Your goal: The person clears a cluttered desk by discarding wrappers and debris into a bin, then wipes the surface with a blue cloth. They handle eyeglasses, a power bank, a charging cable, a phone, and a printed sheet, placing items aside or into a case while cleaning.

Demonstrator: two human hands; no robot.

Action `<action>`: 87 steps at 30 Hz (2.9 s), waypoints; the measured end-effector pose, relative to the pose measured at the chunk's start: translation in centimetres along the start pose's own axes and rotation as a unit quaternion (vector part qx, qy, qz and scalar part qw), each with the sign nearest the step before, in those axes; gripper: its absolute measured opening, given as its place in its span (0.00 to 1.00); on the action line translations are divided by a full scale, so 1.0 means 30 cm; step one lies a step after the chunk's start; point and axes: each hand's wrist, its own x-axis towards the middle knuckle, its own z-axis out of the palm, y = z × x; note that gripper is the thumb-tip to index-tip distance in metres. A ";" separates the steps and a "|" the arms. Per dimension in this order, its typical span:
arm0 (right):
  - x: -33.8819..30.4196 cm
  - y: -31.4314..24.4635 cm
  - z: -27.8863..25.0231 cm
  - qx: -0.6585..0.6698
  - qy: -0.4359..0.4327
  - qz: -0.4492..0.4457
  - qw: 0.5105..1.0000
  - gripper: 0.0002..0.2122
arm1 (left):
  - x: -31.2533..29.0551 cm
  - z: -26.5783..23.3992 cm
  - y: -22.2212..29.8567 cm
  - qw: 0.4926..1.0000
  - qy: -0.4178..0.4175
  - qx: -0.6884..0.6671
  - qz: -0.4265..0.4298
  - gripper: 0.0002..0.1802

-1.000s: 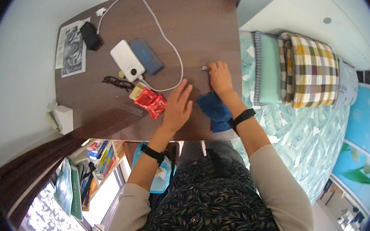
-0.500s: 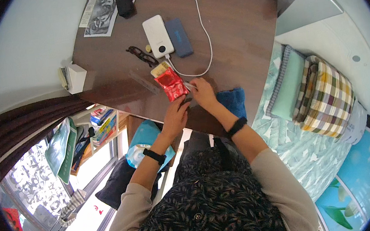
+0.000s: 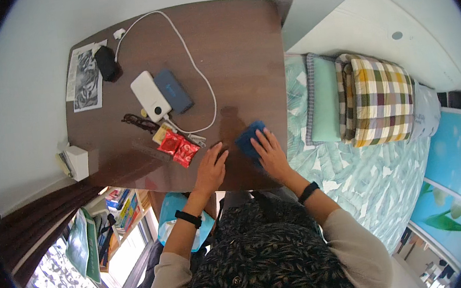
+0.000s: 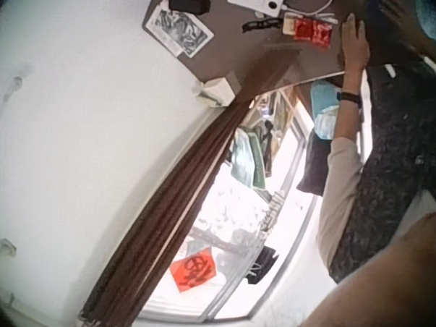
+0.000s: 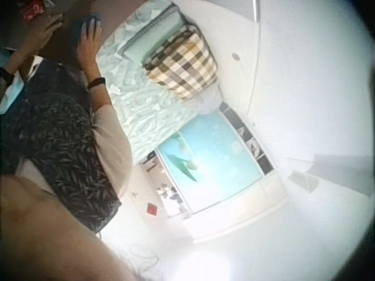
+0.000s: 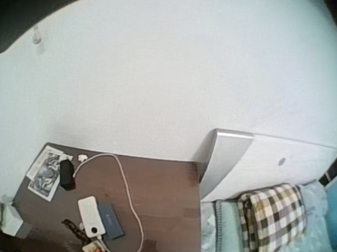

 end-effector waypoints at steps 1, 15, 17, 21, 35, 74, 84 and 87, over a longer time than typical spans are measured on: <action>0.038 0.033 0.015 -0.005 0.032 0.033 0.999 0.35 | 0.029 0.002 0.001 1.000 -0.004 0.004 0.008 0.22; 0.938 0.540 -0.125 -0.126 0.267 0.183 0.938 0.28 | 0.420 0.107 -0.086 0.990 -0.092 0.076 0.073 0.38; 1.055 0.548 -0.122 -0.157 0.236 0.250 0.926 0.28 | 0.437 0.122 -0.114 0.990 -0.097 0.079 0.063 0.37; 1.118 0.570 -0.122 -0.092 0.185 0.002 0.978 0.26 | 0.443 0.138 -0.142 0.991 -0.105 0.053 0.055 0.36; 1.407 0.574 -0.129 -0.205 0.192 0.089 0.956 0.22 | 0.450 0.131 -0.150 0.991 -0.115 0.056 0.045 0.32; 1.179 0.657 -0.195 -0.038 0.311 0.006 0.950 0.19 | 0.438 0.153 -0.155 0.990 -0.111 0.076 0.050 0.29; 0.609 0.224 -0.077 0.235 0.071 -0.095 0.965 0.21 | 0.411 0.139 -0.136 0.998 -0.020 -0.021 0.061 0.21; 0.733 0.397 -0.178 0.318 0.075 -0.012 0.945 0.20 | 0.389 0.117 -0.118 0.998 -0.028 -0.017 0.055 0.22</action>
